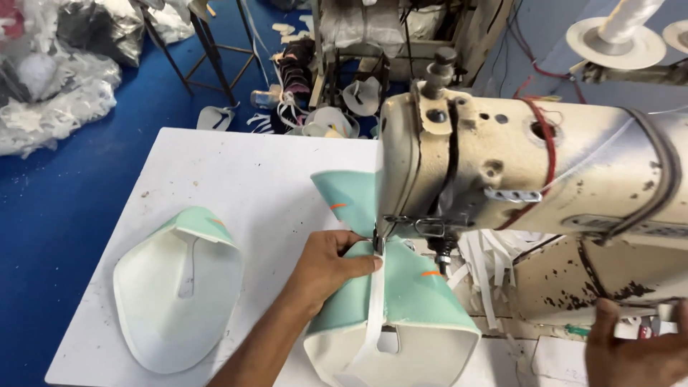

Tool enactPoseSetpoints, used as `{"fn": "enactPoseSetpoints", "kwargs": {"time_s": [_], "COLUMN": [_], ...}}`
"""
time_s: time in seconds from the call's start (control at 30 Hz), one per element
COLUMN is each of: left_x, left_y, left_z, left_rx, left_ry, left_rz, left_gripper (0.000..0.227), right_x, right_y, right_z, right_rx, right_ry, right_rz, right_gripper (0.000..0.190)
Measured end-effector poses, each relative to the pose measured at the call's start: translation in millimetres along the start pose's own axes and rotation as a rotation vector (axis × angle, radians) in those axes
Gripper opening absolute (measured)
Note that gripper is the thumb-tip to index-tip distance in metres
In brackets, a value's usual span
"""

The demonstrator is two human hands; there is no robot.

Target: The person sews light green slipper uppers using a sewing machine, repeatedly feeding the material under the needle and cutting the thread with scissors. They handle stacks of slipper soles and uppers, arranging them on the table and under the machine.

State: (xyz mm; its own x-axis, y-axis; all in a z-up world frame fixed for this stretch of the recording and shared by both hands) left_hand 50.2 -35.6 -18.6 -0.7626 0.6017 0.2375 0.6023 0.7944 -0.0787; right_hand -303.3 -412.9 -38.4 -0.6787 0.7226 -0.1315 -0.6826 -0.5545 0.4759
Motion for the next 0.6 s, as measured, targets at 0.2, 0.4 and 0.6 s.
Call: {"fn": "enactPoseSetpoints", "kwargs": {"time_s": [0.2, 0.4, 0.6], "left_x": [11, 51, 86], "left_y": [3, 15, -18], "left_z": [1, -5, -32], "left_rx": [-0.052, -0.433, -1.070], "left_ry": [-0.049, -0.430, -0.932], "left_rz": [-0.024, -0.138, -0.074], "left_gripper": [0.029, 0.046, 0.048], "right_x": [57, 110, 77], "right_y": [-106, -290, -312], "right_z": [42, 90, 153], "right_rx": [-0.151, -0.699, -1.058], "right_ry": [0.049, -0.064, -0.562], "right_rz": [-0.115, 0.832, 0.561], "right_gripper": [0.049, 0.082, 0.061]}}
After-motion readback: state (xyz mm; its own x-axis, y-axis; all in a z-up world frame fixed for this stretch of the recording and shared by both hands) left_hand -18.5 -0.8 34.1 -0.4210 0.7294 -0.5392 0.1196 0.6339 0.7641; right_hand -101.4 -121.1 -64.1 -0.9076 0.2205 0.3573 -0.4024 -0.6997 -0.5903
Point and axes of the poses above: each hand's wrist, its own x-axis away from the middle knuckle, its own y-axis out of the back of the hand, z = x × y, the point moved 6 cm from there along -x, towards the middle knuckle, and after that the axes turned 7 degrees about -y, right-handed, at the moved point
